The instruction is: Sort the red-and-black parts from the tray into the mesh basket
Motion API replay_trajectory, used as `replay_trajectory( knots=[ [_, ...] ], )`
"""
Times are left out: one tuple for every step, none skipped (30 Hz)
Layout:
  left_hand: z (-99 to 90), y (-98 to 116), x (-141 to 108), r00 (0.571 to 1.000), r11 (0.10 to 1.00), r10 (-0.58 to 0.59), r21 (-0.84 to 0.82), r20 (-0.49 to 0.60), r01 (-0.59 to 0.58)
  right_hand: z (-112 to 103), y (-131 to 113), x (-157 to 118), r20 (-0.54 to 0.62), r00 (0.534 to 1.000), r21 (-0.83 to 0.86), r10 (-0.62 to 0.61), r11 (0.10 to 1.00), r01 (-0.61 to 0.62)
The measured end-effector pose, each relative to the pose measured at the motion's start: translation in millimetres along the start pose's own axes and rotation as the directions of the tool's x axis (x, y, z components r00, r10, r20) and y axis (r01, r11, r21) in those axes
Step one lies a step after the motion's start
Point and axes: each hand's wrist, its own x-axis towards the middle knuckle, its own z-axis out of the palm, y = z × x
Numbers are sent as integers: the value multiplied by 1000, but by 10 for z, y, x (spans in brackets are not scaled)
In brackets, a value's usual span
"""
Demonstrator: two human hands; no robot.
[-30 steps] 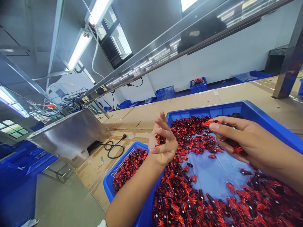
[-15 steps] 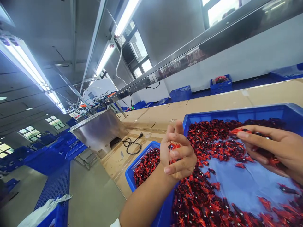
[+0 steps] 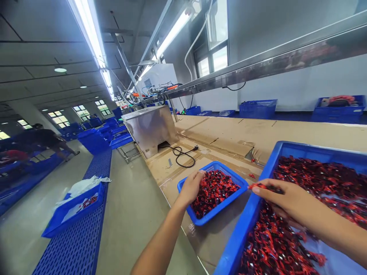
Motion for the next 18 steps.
replay_trajectory(
  knots=[
    [-30,-22,-79,1000,999,24,23,-14,-24,92,-149,147,128,992,2,-10,1000,10],
    [-53,-36,-165,999,998,48,52,-26,-46,177,-300,287,208,978,-6,-30,999,32],
    [-72,-50,-252,997,995,66,81,-41,-63,258,-446,417,262,963,-16,-55,998,61],
    [-86,-72,-338,994,989,88,127,-60,-80,334,-579,538,300,951,-32,-78,995,92],
    [-97,-106,-417,990,975,119,196,-78,-102,407,-691,647,312,945,-53,-101,991,123],
    [-108,-154,-490,983,950,159,284,-90,-128,471,-777,746,314,942,-78,-122,985,153],
    [-120,-217,-555,974,911,207,382,-92,-157,524,-834,837,304,942,-111,-141,977,182],
    [-138,-289,-614,962,856,258,482,-85,-187,560,-863,925,283,945,-150,-162,966,211],
    [-163,-367,-670,949,792,307,572,-72,-213,575,-866,1012,250,950,-197,-187,951,239],
    [-197,-447,-723,936,730,348,642,-55,-234,570,-846,1102,209,955,-250,-211,932,261],
    [-240,-523,-774,925,680,378,689,-38,-250,545,-806,1196,164,957,-302,-238,912,279],
    [-290,-594,-824,915,635,404,724,-15,-269,507,-752,1294,113,960,-353,-258,892,281],
    [-345,-657,-870,906,593,422,748,25,-297,464,-686,1393,68,962,-394,-266,878,271],
    [-399,-715,-911,899,557,431,760,81,-336,424,-612,1488,31,964,-420,-264,872,252],
    [-448,-768,-943,891,529,428,758,151,-383,395,-530,1570,0,969,-432,-246,874,221],
    [-489,-820,-965,882,513,417,745,218,-427,383,-441,1632,-16,974,-427,-226,882,198],
    [-518,-872,-976,872,509,404,725,275,-464,393,-347,1666,-26,976,-403,-215,896,187],
    [-535,-926,-976,864,514,392,703,317,-491,423,-248,1670,-41,975,-358,-218,914,190]
  ],
)
